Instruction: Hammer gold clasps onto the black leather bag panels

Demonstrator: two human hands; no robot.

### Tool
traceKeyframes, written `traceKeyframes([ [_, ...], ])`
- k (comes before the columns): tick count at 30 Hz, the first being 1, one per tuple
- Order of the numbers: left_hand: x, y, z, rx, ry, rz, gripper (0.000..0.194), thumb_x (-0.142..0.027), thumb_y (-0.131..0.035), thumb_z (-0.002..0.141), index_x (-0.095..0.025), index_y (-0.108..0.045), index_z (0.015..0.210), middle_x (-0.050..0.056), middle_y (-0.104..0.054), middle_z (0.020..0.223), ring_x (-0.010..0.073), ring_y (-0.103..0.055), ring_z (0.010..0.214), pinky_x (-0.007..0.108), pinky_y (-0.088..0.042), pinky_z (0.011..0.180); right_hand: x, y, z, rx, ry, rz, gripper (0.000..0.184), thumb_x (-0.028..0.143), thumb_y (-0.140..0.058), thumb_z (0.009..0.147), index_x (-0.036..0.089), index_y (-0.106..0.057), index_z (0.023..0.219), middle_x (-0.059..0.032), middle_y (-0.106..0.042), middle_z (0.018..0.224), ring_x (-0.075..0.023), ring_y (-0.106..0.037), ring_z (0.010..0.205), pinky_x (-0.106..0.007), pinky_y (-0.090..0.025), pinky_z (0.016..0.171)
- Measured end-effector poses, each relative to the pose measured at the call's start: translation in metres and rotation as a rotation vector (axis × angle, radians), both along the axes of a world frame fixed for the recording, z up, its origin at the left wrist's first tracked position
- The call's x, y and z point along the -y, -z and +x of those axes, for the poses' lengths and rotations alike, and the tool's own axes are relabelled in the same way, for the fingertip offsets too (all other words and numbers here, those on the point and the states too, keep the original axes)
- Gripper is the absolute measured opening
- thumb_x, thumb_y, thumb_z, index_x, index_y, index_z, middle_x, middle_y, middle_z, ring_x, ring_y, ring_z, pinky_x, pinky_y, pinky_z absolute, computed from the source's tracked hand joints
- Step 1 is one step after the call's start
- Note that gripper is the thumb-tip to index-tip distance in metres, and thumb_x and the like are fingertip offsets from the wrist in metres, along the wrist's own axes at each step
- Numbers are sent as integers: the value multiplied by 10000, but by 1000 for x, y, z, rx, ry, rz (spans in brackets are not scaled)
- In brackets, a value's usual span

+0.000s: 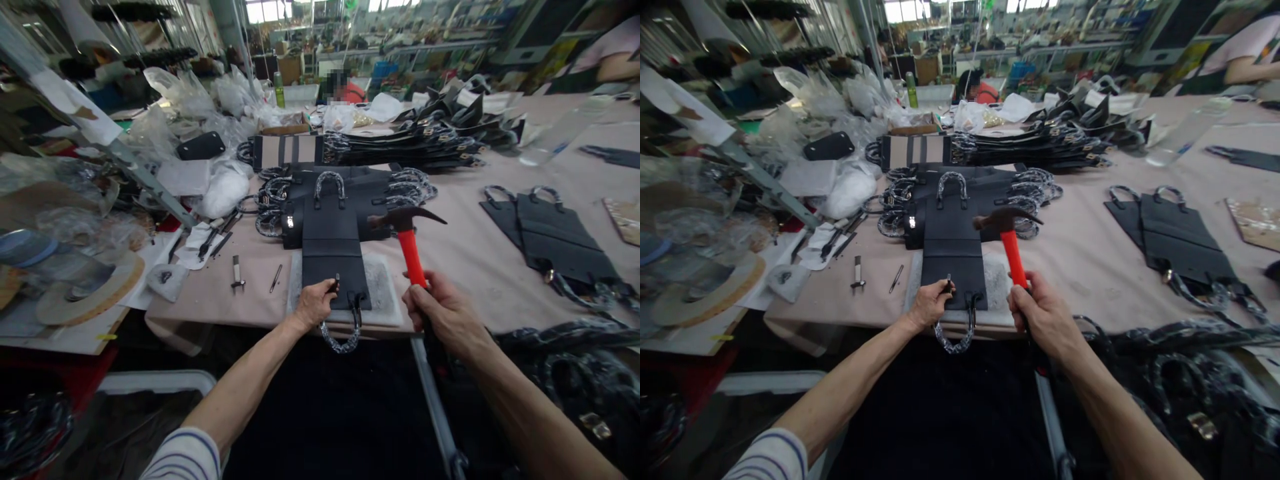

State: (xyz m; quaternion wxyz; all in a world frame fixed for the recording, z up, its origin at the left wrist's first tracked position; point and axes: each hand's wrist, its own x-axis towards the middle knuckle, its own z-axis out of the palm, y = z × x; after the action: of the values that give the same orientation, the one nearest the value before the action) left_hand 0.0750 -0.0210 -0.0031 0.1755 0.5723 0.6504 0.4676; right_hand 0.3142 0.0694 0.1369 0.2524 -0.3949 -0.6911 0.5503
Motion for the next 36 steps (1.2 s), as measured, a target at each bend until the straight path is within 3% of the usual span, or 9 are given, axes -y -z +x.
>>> traceKeyframes([
  [4, 1, 2, 0, -17, 7, 31, 282, -38, -601, 843, -210, -677, 1052, 37, -777, 990, 186, -751, 928, 315, -598, 902, 9, -16, -8, 329, -159, 561, 220, 440, -459, 979, 261, -527, 869, 38, -497, 542, -151, -462, 457, -288, -290, 455],
  [7, 2, 2, 0, -13, 2, 25, 277, -46, -597, 847, -210, -673, 1057, 35, -776, 984, 185, -752, 927, 311, -598, 902, 7, -16, -8, 487, -271, 736, 198, 389, -454, 983, 263, -504, 838, 23, -548, 545, -159, -447, 423, -317, -222, 459],
  [10, 2, 1, 0, -2, 4, 33, 276, -50, -596, 849, -211, -671, 1060, 35, -776, 990, 186, -752, 924, 317, -598, 908, 9, -19, -7, 505, -304, 796, 209, 394, -445, 995, 266, -498, 839, 19, -564, 554, -164, -464, 421, -324, -235, 463],
  [15, 3, 2, 0, -10, -3, 32, 252, -55, -612, 850, -210, -674, 1039, 37, -775, 988, 186, -749, 933, 308, -594, 912, 19, -19, -3, 338, -130, 868, 250, 409, -369, 1030, 243, -555, 1013, -24, -619, 645, -180, -537, 482, -325, -341, 494],
  [20, 2, 4, 0, -41, -13, 12, 240, -58, -614, 856, -211, -676, 1030, 34, -775, 979, 188, -748, 933, 304, -596, 890, 18, -25, 1, 441, -300, 886, 237, 383, -425, 1016, 248, -571, 886, -7, -592, 576, -166, -486, 425, -331, -257, 459],
  [25, 2, 5, -1, -40, -10, 19, 254, -40, -619, 843, -203, -674, 1030, 29, -774, 979, 177, -745, 934, 292, -589, 906, 24, -31, 0, 283, -6, 916, 196, 334, -418, 1018, 214, -569, 1048, 13, -565, 596, -159, -512, 468, -301, -318, 490],
  [30, 2, 4, -1, -41, -2, 31, 222, -50, -610, 852, -207, -665, 999, 24, -767, 946, 181, -745, 909, 291, -593, 864, 18, -21, 15, 520, -268, 657, 224, 387, -441, 990, 234, -555, 873, 25, -518, 544, -148, -453, 445, -301, -261, 481],
  [33, 2, 1, -2, -38, 9, 25, 213, -61, -606, 864, -205, -664, 1010, 31, -765, 969, 185, -742, 928, 304, -588, 885, 3, -8, 26, 411, -87, 352, 303, 495, -443, 969, 238, -528, 834, 37, -491, 566, -136, -461, 482, -273, -325, 481],
  [36, 3, -4, -3, -38, 37, 8, 194, -96, -625, 875, -203, -663, 1032, 33, -764, 972, 186, -741, 933, 310, -588, 891, -14, 24, 34, 294, 103, -38, 330, 541, -435, 931, 230, -548, 939, 60, -454, 585, -122, -419, 418, -256, -339, 406],
])
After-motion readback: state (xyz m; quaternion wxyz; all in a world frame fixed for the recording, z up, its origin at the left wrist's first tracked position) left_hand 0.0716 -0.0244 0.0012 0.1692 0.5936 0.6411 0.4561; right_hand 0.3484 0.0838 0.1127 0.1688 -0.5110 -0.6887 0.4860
